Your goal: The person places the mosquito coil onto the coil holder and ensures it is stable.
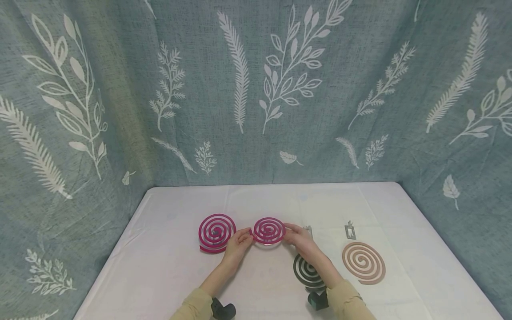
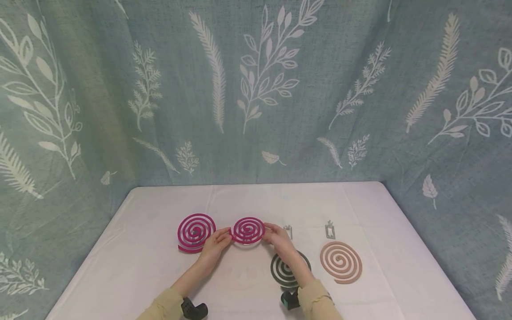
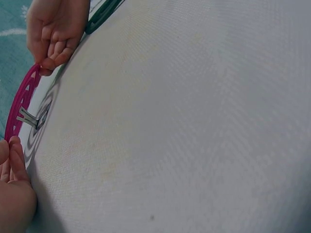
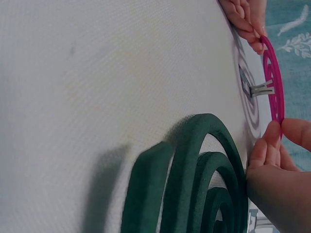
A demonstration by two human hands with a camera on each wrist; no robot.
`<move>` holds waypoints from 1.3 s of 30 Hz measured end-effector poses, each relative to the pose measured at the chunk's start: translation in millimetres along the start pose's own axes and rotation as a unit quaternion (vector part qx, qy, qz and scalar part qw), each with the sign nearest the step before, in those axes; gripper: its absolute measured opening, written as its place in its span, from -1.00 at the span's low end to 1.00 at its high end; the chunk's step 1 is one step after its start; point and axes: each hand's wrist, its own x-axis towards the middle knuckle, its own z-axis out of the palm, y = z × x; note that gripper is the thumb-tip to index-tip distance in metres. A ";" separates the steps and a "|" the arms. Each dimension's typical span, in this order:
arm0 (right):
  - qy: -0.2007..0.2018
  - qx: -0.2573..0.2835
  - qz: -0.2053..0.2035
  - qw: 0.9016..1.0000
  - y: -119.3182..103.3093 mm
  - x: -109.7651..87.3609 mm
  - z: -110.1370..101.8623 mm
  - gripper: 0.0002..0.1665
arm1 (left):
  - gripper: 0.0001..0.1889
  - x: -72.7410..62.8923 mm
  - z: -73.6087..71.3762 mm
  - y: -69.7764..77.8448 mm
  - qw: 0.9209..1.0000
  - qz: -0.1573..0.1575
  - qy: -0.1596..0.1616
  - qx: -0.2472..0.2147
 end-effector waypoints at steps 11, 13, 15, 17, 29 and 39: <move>0.001 -0.001 -0.005 1.000 1.1 0.6 -0.2 -0.38 | -0.55 -3.7 0.5 1.8 1.000 0.006 0.000 -0.010; 0.000 -0.001 -0.007 1.000 1.3 0.6 -0.4 -0.38 | -0.55 -3.8 0.2 1.4 1.000 0.007 -0.002 -0.010; -0.002 -0.002 -0.010 1.000 2.4 1.1 -0.9 -0.38 | -0.55 -4.3 0.0 1.5 1.000 0.007 -0.003 -0.014; -0.008 -0.001 -0.013 1.000 3.2 0.8 -1.9 -0.37 | -0.55 -4.7 -0.1 1.9 1.000 0.008 -0.003 -0.013; -0.042 0.003 -0.051 0.998 3.0 -5.5 -5.8 -0.30 | -0.55 -4.4 0.0 1.9 1.000 0.008 -0.003 -0.014; -0.021 0.001 -0.021 1.000 2.9 -0.2 -2.9 -0.34 | -0.56 -2.9 0.8 1.0 1.000 -0.001 0.002 -0.008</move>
